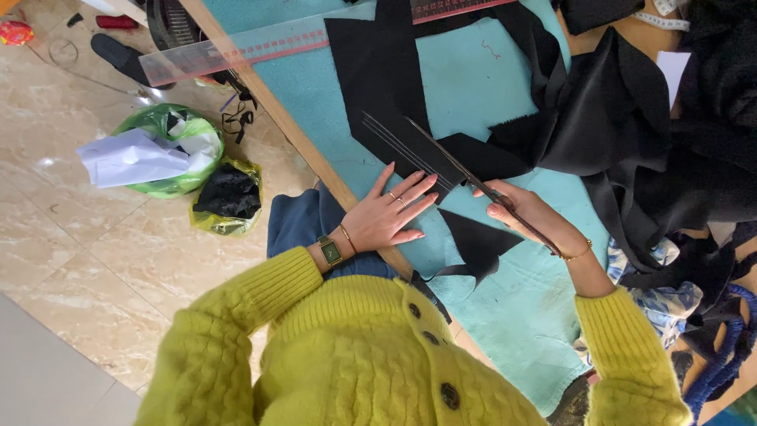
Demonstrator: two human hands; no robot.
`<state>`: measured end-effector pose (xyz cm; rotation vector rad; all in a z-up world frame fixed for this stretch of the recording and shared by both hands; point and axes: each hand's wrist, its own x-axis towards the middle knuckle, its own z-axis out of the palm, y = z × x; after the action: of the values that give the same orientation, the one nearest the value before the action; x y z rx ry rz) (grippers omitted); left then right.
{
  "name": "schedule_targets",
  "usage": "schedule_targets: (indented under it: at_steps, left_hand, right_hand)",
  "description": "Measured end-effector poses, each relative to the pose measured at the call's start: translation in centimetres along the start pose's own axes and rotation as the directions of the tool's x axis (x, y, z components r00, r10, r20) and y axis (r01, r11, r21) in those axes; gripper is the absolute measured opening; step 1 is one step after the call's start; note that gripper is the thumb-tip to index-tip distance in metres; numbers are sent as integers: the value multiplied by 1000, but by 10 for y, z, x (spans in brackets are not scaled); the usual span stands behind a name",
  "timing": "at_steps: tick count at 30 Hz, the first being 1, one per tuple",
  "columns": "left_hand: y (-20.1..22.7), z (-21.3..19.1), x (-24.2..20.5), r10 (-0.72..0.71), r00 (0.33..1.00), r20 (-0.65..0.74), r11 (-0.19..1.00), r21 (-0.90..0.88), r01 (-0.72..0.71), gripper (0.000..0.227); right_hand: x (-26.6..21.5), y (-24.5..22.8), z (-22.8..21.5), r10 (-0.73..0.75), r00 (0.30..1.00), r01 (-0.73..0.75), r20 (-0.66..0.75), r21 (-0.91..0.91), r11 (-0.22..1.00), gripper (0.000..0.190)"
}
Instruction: The person uses a ruler and chalk to mark lines on a piece of black fabric, then cuts along the lines with scissors. They also handle a white paper pattern and other fabric pieces on the table.
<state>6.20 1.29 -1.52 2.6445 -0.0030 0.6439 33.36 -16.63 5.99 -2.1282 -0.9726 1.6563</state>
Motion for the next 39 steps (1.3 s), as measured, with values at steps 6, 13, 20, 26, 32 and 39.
schedule_targets:
  at_steps: [6,13,20,26,32,39]
  left_hand:
    - [0,0,0,-3,1000,-12,1000,-10,3,67]
    - [-1,1,0,1,1000,-15,1000,8,-1,67]
    - [-1,1,-2,-5,1000,-13,1000,-17,4,66]
    - [-1,4,-2,-1,1000,-16,1000,-27,1,67]
    - [-7,9,-2,-15,994,-111,996,-90,5,49]
    - [-24,10,5,-29,986,-165,997,-69,17,24]
  right_hand:
    - [2,-8,-5,30,1000,-29,1,-41,999,66]
    - [15,-50,-1,-1,1000,2,23,-42,999,73]
    - [16,-69,3,-4,1000,4,7,-56,998,69]
    - [14,-71,6,-9,998,3,-68,-97,995,57]
    - [-18,-41,49,-48,923,31,-381,-50,998,35]
    - [-3,-37,112,101,609,-9,-786,121,993,42]
